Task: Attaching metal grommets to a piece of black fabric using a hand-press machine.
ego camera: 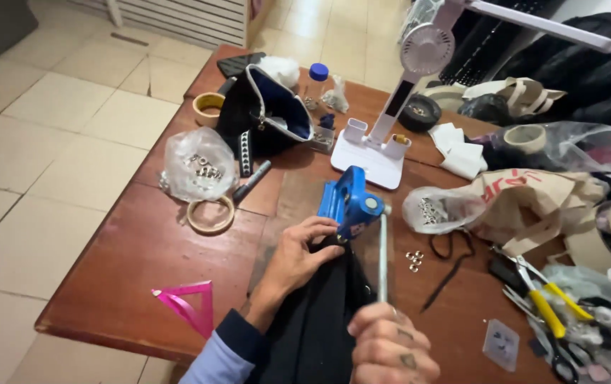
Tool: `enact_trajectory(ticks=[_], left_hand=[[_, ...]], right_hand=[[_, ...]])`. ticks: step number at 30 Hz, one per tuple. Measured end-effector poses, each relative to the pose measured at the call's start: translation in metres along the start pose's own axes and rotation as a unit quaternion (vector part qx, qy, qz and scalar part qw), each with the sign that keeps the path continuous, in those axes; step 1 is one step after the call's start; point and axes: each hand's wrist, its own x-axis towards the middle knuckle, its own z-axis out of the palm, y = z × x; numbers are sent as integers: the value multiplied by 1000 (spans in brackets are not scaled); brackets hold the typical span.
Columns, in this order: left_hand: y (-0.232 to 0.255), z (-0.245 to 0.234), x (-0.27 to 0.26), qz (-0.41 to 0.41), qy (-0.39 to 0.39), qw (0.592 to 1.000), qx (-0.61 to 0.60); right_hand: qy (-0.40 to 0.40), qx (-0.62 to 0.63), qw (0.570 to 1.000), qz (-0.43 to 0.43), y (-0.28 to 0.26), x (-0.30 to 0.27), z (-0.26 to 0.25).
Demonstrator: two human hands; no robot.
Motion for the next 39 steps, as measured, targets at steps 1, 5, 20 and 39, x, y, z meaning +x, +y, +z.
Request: enact_trajectory(ticks=[1, 5, 20, 39], left_hand=[[-2, 0, -1, 3, -5, 1000, 1], [-6, 0, 1, 17, -4, 1000, 5], [6, -41, 0, -219, -90, 970, 63], [48, -87, -32, -348, -242, 902, 86]], right_hand=[[3, -5, 1000, -2, -3, 25, -3], [99, 61, 970, 213, 15, 111, -24], [-118, -33, 720, 684, 138, -38, -77], [-29, 123, 710, 693, 32, -19, -119]])
